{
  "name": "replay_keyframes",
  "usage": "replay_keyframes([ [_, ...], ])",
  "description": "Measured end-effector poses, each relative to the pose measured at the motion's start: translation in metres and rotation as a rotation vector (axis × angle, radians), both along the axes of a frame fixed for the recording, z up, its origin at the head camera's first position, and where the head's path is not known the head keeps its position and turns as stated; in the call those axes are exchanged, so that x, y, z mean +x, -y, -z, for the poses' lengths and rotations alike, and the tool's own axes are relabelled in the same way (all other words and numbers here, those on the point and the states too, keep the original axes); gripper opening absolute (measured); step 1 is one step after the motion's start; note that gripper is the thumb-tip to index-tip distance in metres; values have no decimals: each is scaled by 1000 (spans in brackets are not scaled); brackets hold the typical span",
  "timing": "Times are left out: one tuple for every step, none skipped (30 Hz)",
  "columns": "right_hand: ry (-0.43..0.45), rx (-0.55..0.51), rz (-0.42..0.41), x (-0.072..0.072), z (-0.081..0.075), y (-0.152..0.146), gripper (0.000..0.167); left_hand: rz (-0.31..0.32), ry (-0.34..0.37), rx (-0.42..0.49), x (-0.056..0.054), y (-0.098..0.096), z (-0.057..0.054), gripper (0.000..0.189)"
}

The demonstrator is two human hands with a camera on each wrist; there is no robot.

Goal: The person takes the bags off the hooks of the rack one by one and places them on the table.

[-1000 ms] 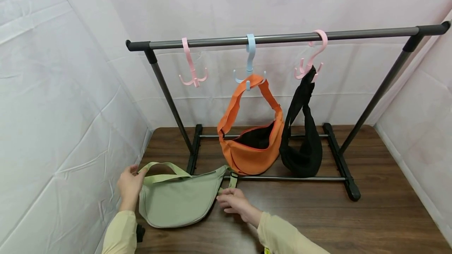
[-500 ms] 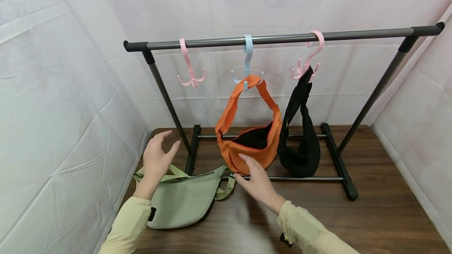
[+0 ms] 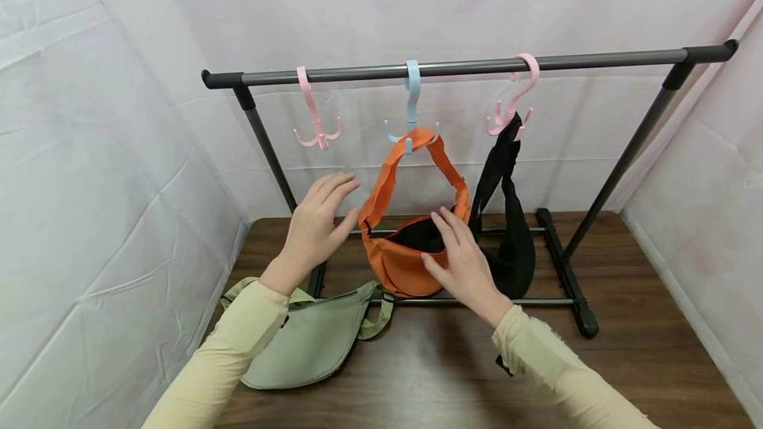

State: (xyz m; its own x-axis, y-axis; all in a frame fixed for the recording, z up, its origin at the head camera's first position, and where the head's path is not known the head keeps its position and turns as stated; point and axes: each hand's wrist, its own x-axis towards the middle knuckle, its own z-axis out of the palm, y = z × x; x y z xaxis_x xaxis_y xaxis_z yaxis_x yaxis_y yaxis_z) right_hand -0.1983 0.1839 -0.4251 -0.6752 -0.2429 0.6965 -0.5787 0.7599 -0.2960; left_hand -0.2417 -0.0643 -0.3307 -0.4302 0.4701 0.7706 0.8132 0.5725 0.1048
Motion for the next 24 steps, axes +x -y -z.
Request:
replay_keyframes([
  [-20, 1, 2, -3, -3, -2, 66, 6, -17, -11, -2, -4, -5, 35],
  [-34, 0, 2, -5, -6, -5, 65, 12, -34, -23, -4, -8, -9, 35],
  [-51, 0, 2, -8, -9, -6, 64, 18, -51, -33, -5, -13, -14, 35],
  [-63, -2, 3, -11, -11, -9, 63, 24, -69, -44, -7, -17, -19, 36],
  [-75, -8, 2, -13, -14, -10, 62, 30, -88, -54, -9, -21, -24, 36],
  [-85, -12, 3, -16, -16, -12, 61, 33, -110, -60, -11, -25, -29, 37],
  [-94, -15, 4, -18, -19, -13, 61, 39, -132, -64, -14, -29, -34, 37],
  [-94, -16, 7, -20, -22, -14, 61, 44, -155, -65, -16, -33, -39, 37],
  [-100, -21, 9, -22, -24, -15, 61, 49, -176, -66, -18, -37, -43, 38],
  [-102, -22, 12, -23, -26, -15, 61, 53, -196, -67, -19, -41, -48, 38],
  [-103, -23, 14, -25, -29, -16, 62, 56, -213, -65, -21, -44, -52, 38],
  [-104, -23, 17, -26, -31, -16, 62, 60, -228, -62, -22, -47, -56, 38],
  [-106, -23, 20, -27, -33, -17, 63, 66, -239, -60, -24, -50, -60, 37],
  [-106, -23, 23, -29, -35, -17, 63, 69, -248, -58, -25, -53, -63, 37],
  [-112, -28, 22, -30, -36, -17, 63, 73, -256, -54, -27, -56, -67, 37],
  [-114, -30, 24, -31, -38, -18, 63, 76, -261, -48, -28, -58, -70, 37],
  [-115, -33, 25, -33, -39, -18, 63, 78, -266, -43, -30, -61, -72, 36],
  [-115, -36, 27, -34, -41, -19, 63, 79, -269, -40, -31, -63, -75, 36],
  [-117, -40, 27, -35, -42, -19, 62, 79, -272, -38, -33, -66, -77, 36],
  [-117, -44, 30, -36, -43, -19, 62, 79, -276, -34, -35, -68, -80, 35],
  [-117, -50, 32, -38, -44, -19, 62, 78, -278, -31, -37, -70, -83, 35],
  [-114, -50, 36, -39, -45, -19, 61, 75, -277, -30, -38, -72, -85, 34],
  [-113, -49, 39, -40, -46, -19, 61, 70, -277, -32, -40, -74, -88, 34],
  [-115, -52, 39, -41, -47, -19, 61, 65, -277, -32, -41, -76, -91, 33],
])
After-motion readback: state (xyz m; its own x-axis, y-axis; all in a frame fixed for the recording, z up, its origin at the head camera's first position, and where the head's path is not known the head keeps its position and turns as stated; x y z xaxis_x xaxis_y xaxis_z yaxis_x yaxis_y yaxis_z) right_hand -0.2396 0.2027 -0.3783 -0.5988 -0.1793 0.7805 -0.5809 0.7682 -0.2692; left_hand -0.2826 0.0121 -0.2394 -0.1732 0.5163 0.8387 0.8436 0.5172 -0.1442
